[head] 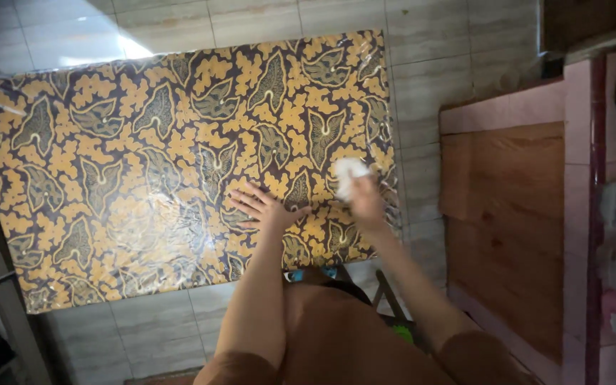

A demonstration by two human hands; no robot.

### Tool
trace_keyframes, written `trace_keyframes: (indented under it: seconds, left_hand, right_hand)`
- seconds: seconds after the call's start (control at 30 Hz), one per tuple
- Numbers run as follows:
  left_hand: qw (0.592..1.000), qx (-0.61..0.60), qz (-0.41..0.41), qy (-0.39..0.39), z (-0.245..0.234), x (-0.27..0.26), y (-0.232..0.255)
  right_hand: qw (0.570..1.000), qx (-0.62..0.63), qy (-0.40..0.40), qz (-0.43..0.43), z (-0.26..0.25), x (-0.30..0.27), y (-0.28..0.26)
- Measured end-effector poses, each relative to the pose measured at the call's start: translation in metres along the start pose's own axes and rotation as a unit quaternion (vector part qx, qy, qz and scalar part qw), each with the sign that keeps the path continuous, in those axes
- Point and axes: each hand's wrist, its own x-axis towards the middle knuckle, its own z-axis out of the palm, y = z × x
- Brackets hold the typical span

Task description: Wiping a patterned table surface with a white tissue

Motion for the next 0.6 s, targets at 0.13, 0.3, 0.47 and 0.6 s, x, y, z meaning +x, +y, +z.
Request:
trace_keyframes:
  seconds: [0.13, 0.3, 0.47, 0.6]
  left_hand:
    - [1.000, 0.017, -0.006, 0.008, 0.018, 0.016, -0.004]
    - [1.000, 0.017, -0.004, 0.006, 0.008, 0.007, -0.003]
    - [1.000, -0.013, 0.014, 0.005, -0.001, 0.000, -0.003]
    - [0.999, -0.031, 0.008, 0.001, -0.001, 0.001, -0.001]
  right_hand:
    - [0.962, -0.158, -0.175, -0.141, 0.048, -0.025, 0.076]
    - [0.989, -0.028, -0.146, 0.021, -0.009, 0.053, -0.024]
    - [0.982, -0.117, 0.078, -0.126, -0.030, 0.102, 0.079]
    - [0.990, 0.033, 0.120, 0.070, -0.001, 0.087, 0.008]
